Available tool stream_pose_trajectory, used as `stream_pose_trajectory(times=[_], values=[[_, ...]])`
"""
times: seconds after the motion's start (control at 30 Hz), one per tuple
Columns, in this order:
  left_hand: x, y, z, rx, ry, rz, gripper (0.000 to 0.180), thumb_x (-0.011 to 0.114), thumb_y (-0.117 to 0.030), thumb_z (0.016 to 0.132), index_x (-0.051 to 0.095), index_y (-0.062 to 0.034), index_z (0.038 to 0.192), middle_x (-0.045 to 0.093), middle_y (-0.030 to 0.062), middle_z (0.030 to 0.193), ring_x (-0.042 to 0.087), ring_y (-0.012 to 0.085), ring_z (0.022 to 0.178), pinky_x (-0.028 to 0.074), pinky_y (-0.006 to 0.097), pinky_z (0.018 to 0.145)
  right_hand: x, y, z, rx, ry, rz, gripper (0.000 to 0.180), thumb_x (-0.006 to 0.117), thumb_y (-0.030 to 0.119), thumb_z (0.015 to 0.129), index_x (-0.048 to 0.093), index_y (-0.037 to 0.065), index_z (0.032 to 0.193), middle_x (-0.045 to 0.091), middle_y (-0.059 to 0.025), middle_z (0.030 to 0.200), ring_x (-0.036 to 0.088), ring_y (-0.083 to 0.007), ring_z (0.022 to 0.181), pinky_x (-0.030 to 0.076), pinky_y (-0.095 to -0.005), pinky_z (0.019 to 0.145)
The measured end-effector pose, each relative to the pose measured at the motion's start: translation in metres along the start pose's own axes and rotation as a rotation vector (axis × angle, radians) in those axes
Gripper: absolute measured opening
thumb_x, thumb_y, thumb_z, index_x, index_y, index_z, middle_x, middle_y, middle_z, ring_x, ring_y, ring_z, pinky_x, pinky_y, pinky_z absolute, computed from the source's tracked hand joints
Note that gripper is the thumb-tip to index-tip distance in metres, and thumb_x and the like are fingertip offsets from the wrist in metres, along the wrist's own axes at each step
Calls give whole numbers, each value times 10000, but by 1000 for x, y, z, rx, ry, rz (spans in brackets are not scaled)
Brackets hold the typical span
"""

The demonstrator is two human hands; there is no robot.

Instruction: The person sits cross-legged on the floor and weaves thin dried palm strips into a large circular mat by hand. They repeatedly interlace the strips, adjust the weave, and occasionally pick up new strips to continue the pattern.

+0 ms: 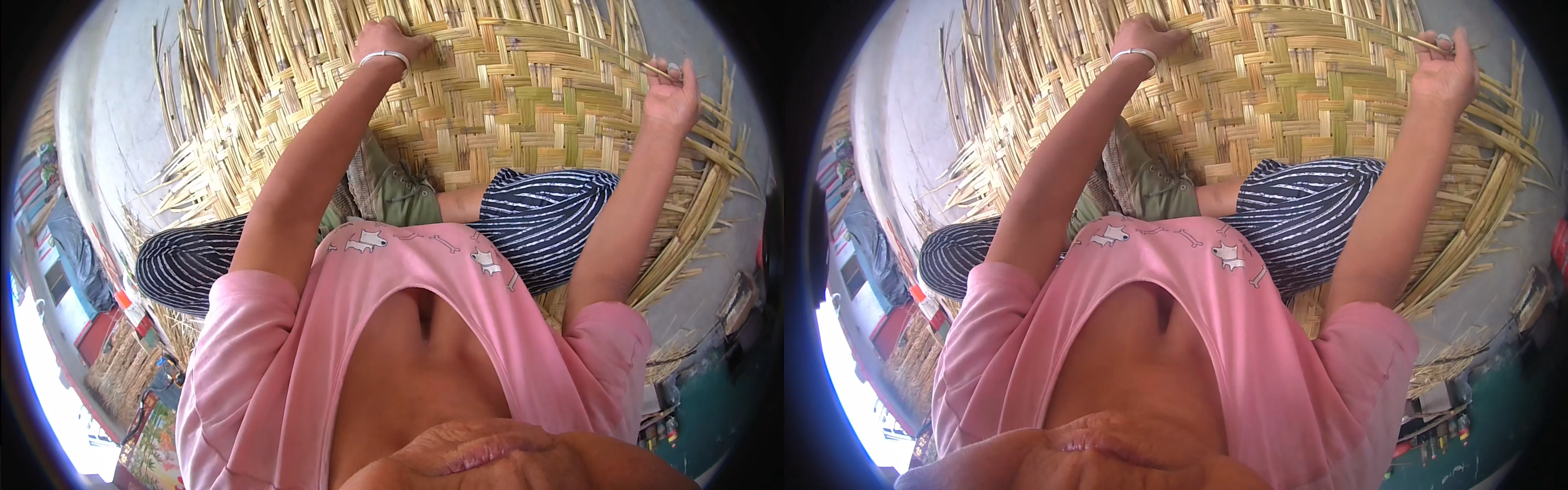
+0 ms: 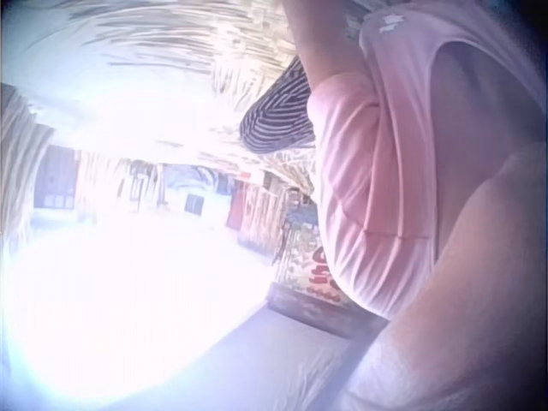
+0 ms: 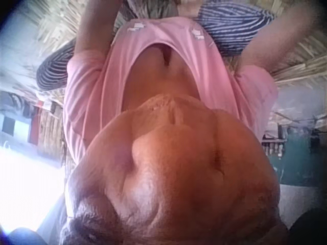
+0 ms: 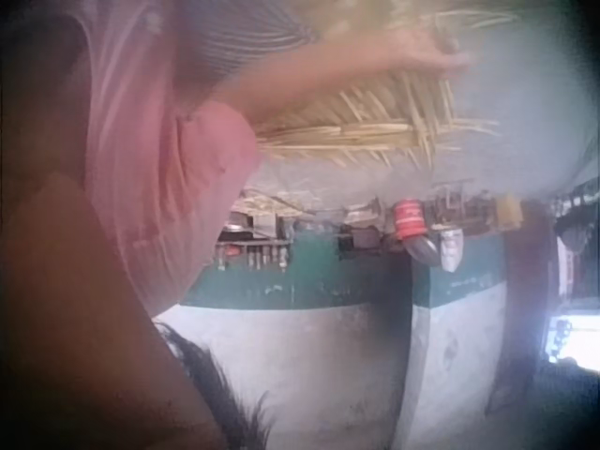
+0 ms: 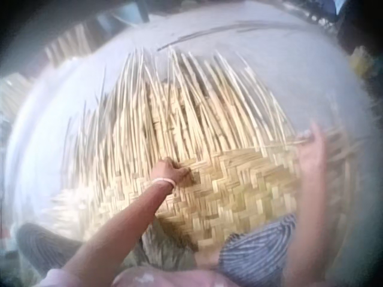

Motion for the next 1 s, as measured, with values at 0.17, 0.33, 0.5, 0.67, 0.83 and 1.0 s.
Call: stream_pose_trajectory(times=[0.17,0.33,0.5,0.67,0.83,1.0], values=[[-1,-8,0,-42,-25,43,507,794,-472,761,789,-80,1083,755,153,1137,722,281,1058,554,395,975,-12,-18,14,-22,-15,127,179,673,39,946,517,-26,1004,564,-116,836,599,-261,750,583,-509,800],[7,1,10,-97,56,53,499,787,-485,738,760,-144,1102,680,125,1250,663,278,1160,544,403,979,5,-27,-2,-16,-118,90,173,667,58,948,529,-38,988,568,-124,849,601,-247,751,611,-487,768],[-2,11,10,-29,84,-130,483,829,-451,746,756,-100,1071,762,123,1055,726,268,985,573,383,893,14,-27,-3,-33,-118,45,143,628,96,979,538,-15,973,558,-113,825,596,-277,755,584,-506,784],[-38,-18,20,153,-76,-38,491,803,-441,852,743,-33,1118,769,141,1057,738,259,970,579,381,896,23,-34,6,9,-66,30,172,568,144,1013,540,-25,998,543,-117,809,580,-302,742,566,-514,778],[-56,-68,63,105,-107,86,548,726,-389,912,643,-6,1295,688,229,1239,668,375,1146,540,455,974,8,-47,40,43,-5,89,248,485,206,1056,533,-32,1003,518,-111,790,555,-299,758,536,-528,824],[-43,-62,116,85,-82,151,595,758,-382,893,634,31,1303,716,270,1186,699,374,1134,563,437,931,5,-50,48,67,58,127,244,453,193,1066,529,-27,992,511,-106,780,545,-301,763,522,-526,835]])
Point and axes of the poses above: each hand's wrist, its own z-axis towards the middle knuckle, its own x-axis out of the palm, y = z × x, the point moved 6 cm from there along z, towards the middle knuckle
